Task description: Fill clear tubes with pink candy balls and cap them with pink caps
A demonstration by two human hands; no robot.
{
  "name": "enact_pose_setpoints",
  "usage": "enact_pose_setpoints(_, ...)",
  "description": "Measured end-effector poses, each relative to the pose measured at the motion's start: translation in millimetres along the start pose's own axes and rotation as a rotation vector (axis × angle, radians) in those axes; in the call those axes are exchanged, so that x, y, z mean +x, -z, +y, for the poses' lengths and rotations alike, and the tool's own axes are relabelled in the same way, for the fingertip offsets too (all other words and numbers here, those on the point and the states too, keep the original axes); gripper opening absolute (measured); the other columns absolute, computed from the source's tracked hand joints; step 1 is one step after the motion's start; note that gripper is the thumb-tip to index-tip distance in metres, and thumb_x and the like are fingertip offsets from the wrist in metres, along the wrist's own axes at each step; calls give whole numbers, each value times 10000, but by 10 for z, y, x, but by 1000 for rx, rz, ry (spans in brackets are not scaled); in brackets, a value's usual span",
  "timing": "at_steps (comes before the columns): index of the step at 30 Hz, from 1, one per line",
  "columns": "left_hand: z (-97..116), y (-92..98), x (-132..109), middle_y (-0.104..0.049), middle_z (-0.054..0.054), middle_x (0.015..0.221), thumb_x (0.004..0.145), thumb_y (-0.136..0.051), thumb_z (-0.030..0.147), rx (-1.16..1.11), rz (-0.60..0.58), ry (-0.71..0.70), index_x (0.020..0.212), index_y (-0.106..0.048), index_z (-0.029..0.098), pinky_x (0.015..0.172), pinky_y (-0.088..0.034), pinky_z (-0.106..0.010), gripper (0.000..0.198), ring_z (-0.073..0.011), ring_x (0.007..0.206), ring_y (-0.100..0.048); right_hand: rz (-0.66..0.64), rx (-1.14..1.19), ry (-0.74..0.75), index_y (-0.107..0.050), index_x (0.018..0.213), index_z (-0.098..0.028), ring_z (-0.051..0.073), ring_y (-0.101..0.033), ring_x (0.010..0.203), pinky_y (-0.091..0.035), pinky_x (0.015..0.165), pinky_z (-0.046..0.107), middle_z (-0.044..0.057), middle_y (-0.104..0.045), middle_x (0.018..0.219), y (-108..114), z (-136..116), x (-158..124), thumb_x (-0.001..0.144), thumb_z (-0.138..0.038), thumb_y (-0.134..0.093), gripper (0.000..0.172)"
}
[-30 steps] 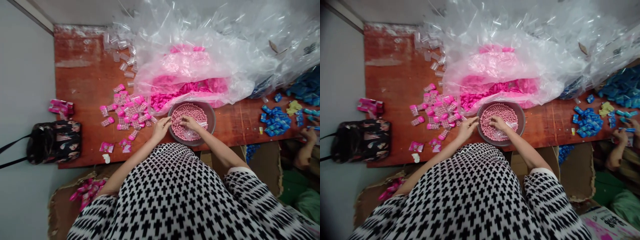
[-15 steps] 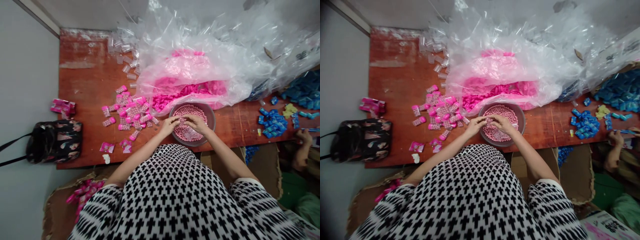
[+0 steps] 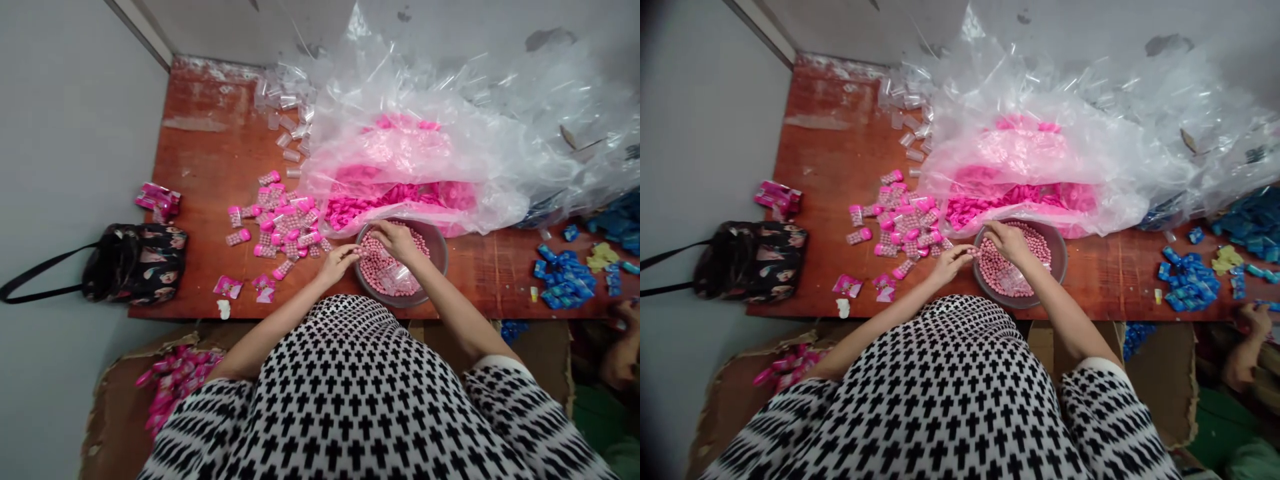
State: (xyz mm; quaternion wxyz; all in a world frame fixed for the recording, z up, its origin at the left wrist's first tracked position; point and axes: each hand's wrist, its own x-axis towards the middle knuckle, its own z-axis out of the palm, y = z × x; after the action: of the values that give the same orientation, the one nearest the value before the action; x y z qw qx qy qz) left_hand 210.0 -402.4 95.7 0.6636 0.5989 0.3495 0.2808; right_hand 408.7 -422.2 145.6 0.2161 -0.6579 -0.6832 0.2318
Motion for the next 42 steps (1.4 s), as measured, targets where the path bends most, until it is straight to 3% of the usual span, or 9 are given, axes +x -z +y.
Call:
enact_pose_setpoints(2,14,83,-71,-701,-74,988,810,-577,326,-83,18,45,1017,-656,164,841,-505,-323,275,-187,914,-644,-65,-165,44,-639,1066,-169,210,-622,888,-454,782,304,90,-685,996,-140,-61,301,905,-254,-471,248)
enact_pose_setpoints(7,2,267,-206,-702,-68,987,769,-628,355,-188,155,89,1007,-646,166,850,-520,-328,305,-181,912,-649,-285,-462,222,-604,1109,-121,247,-531,991,-407,792,339,161,-611,1076,-654,-235,939,912,-163,-404,285)
enact_pose_setpoints(12,-44,426,-217,-700,-66,970,729,-680,385,-291,290,153,1007,-658,162,833,-541,-346,356,-181,887,-651,-282,-375,246,-633,943,-109,259,-499,1025,-380,886,400,173,-598,1098,-853,-153,1165,880,-133,-428,216)
enact_pose_setpoints(15,-61,479,-144,-691,-64,959,687,-718,416,-405,346,185,983,-654,157,769,-565,-339,398,-179,850,-652,-144,-75,126,-611,922,-138,218,-554,917,-438,837,366,121,-637,986,-723,-43,1083,865,-213,-486,156)
enact_pose_setpoints(20,38,402,39,-648,-57,1063,697,-725,403,-553,313,130,1004,-636,178,756,-575,-308,391,-153,873,-636,100,915,-219,-537,867,-204,129,-612,669,-530,693,299,-12,-641,755,-410,-74,638,748,-379,-653,242)
enact_pose_setpoints(23,165,286,116,-647,-44,1026,710,-717,406,-605,285,88,997,-626,185,775,-577,-317,373,-140,856,-635,170,1177,-333,-532,867,-217,110,-631,637,-548,662,275,-36,-653,756,-306,-217,362,655,-361,-748,335)
enact_pose_setpoints(27,269,175,139,-649,-42,1028,684,-731,430,-602,287,74,963,-620,182,780,-576,-318,390,-133,823,-645,207,1199,-367,-592,923,-215,115,-651,644,-559,673,273,-32,-662,740,-237,-362,115,646,-383,-761,366)
enact_pose_setpoints(37,425,183,44,-695,-73,972,752,-654,423,-229,167,-59,1018,-667,165,808,-543,-343,371,-190,883,-646,-50,1272,-453,-619,782,-163,144,-659,620,-567,615,290,12,-652,665,112,-431,-79,650,-575,-702,440)
enact_pose_setpoints(42,506,133,29,-686,-70,1039,776,-642,369,-175,60,-94,1023,-684,173,826,-542,-340,318,-210,953,-637,-165,1209,-505,-615,778,-155,112,-637,596,-560,574,253,-5,-659,694,221,-439,-33,582,-392,-805,361)
